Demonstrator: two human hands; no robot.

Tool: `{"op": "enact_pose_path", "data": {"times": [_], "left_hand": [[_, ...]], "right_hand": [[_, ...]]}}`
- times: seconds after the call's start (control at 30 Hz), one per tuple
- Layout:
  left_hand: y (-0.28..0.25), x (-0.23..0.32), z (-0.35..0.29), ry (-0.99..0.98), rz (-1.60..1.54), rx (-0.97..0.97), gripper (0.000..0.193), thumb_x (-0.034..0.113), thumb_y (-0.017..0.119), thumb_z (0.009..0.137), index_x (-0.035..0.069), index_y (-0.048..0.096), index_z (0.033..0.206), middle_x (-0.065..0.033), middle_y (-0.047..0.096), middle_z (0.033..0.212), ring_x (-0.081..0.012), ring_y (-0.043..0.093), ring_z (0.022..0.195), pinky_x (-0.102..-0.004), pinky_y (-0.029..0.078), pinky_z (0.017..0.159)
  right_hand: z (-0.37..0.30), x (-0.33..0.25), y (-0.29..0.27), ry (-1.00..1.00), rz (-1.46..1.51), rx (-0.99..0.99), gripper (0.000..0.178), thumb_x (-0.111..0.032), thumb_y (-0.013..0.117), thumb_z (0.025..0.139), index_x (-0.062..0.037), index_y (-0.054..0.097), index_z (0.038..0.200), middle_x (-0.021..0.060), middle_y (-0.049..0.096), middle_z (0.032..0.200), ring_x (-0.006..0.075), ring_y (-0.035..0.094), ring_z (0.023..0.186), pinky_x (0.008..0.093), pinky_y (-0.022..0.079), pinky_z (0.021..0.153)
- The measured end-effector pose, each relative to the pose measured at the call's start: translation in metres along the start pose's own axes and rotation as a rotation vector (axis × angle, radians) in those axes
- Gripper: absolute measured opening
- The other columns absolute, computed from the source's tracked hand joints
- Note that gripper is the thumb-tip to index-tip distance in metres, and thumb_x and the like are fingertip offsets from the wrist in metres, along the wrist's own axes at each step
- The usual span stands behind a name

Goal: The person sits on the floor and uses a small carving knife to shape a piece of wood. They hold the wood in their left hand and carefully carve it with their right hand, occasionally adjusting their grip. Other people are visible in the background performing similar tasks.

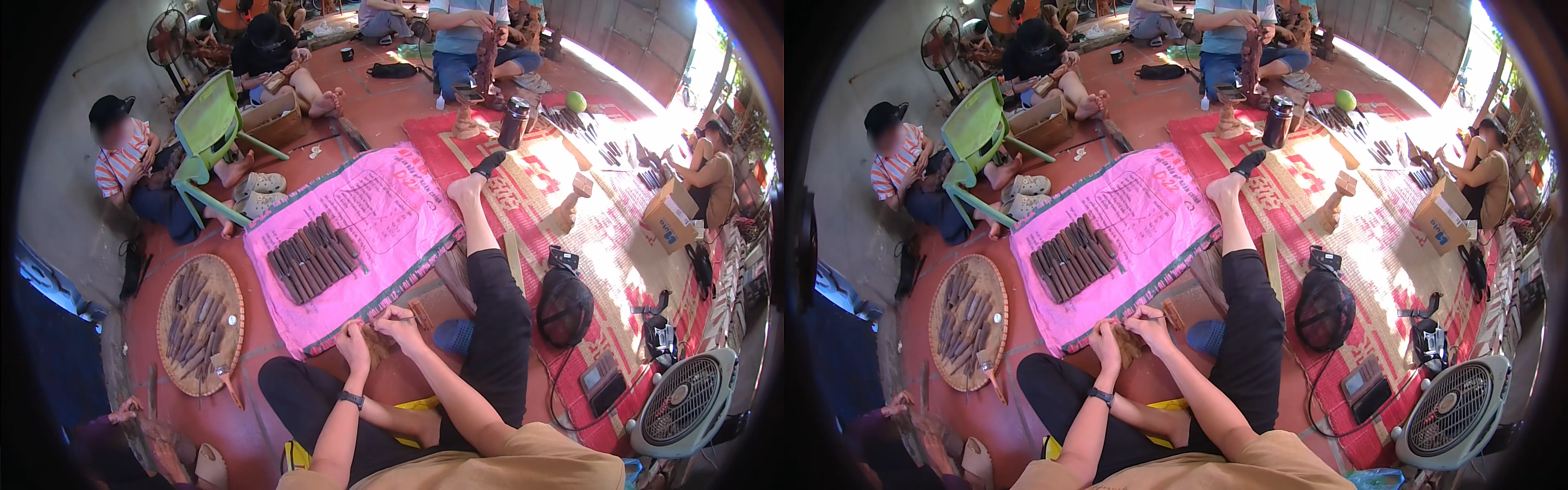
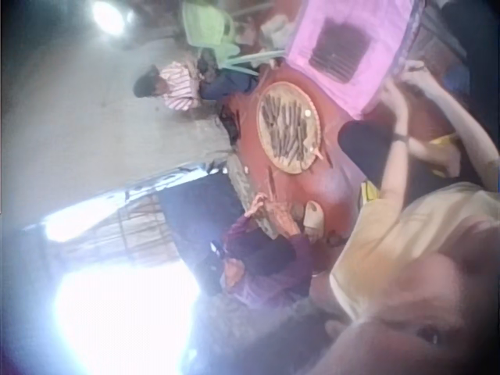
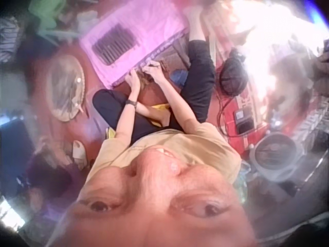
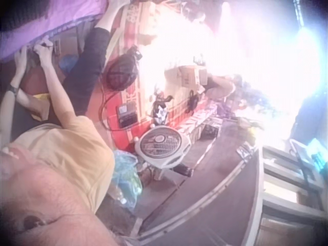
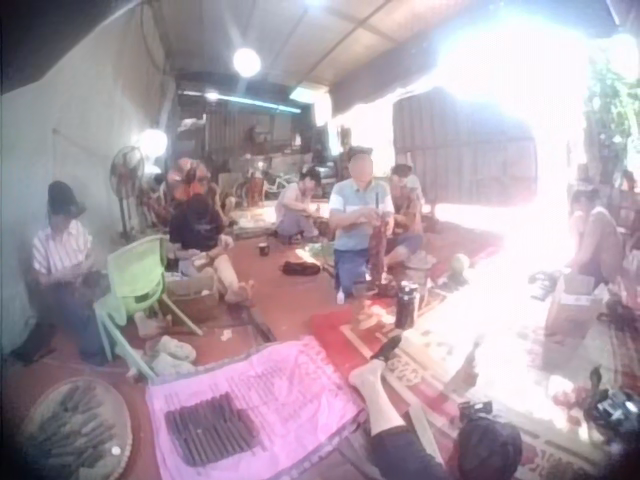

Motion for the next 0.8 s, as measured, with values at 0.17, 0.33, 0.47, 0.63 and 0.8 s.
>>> {"op": "enact_pose_path", "data": {"times": [0.17, 0.33, 0.47, 0.63, 0.8], "left_hand": [[-0.002, 0.003, -0.002, -0.017, -0.019, 0.001, 0.03, 0.015, 0.047, 0.087, -0.008, 0.067, 0.086, -0.0162, 0.069, 0.081, -0.0238, 0.065, 0.077, -0.0349, 0.049, 0.074], [-0.004, 0.018, -0.005, 0.031, 0.004, 0.006, 0.03, 0.014, 0.047, 0.086, -0.009, 0.067, 0.086, -0.0156, 0.069, 0.08, -0.0241, 0.065, 0.076, -0.0346, 0.049, 0.074], [-0.001, 0.01, -0.004, 0.017, 0.022, 0.016, 0.03, 0.014, 0.047, 0.086, -0.008, 0.067, 0.085, -0.0158, 0.068, 0.078, -0.0239, 0.065, 0.076, -0.0354, 0.049, 0.074], [-0.006, 0.007, -0.001, 0.053, 0.053, 0.019, 0.03, 0.015, 0.047, 0.086, -0.008, 0.067, 0.086, -0.0166, 0.068, 0.077, -0.0239, 0.064, 0.075, -0.0356, 0.048, 0.074], [0.001, 0.006, 0.0, -0.013, -0.014, 0.012, 0.03, 0.015, 0.047, 0.086, -0.007, 0.067, 0.087, -0.0162, 0.068, 0.077, -0.0235, 0.063, 0.074, -0.035, 0.048, 0.073]], "right_hand": [[-0.003, 0.002, 0.006, -0.022, 0.088, 0.047, 0.015, 0.0, 0.069, 0.079, -0.0058, 0.058, 0.071, 0.0035, 0.065, 0.074, 0.0066, 0.057, 0.067, 0.0194, 0.043, 0.059], [-0.003, 0.002, 0.002, 0.013, -0.028, 0.016, 0.015, 0.0, 0.069, 0.079, -0.0052, 0.058, 0.071, 0.0041, 0.065, 0.075, 0.0069, 0.057, 0.067, 0.0198, 0.044, 0.06], [-0.002, 0.003, 0.003, -0.033, 0.047, 0.076, 0.016, 0.0, 0.069, 0.08, -0.0053, 0.057, 0.069, 0.0023, 0.063, 0.072, 0.0062, 0.057, 0.066, 0.0194, 0.044, 0.06], [-0.006, 0.001, 0.008, -0.024, 0.048, 0.048, 0.018, 0.0, 0.069, 0.08, -0.0052, 0.057, 0.068, 0.0012, 0.061, 0.071, 0.0064, 0.056, 0.066, 0.0204, 0.044, 0.06], [-0.002, 0.006, 0.006, -0.103, 0.001, 0.093, 0.018, -0.001, 0.068, 0.081, -0.0053, 0.056, 0.069, 0.0022, 0.062, 0.07, 0.0063, 0.056, 0.066, 0.0207, 0.045, 0.06]]}}
Point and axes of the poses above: each hand's wrist, its own z-axis towards the middle knuckle, its own y-axis out of the palm, x = y × z, the point moved 5 cm from there along z, towards the middle knuckle
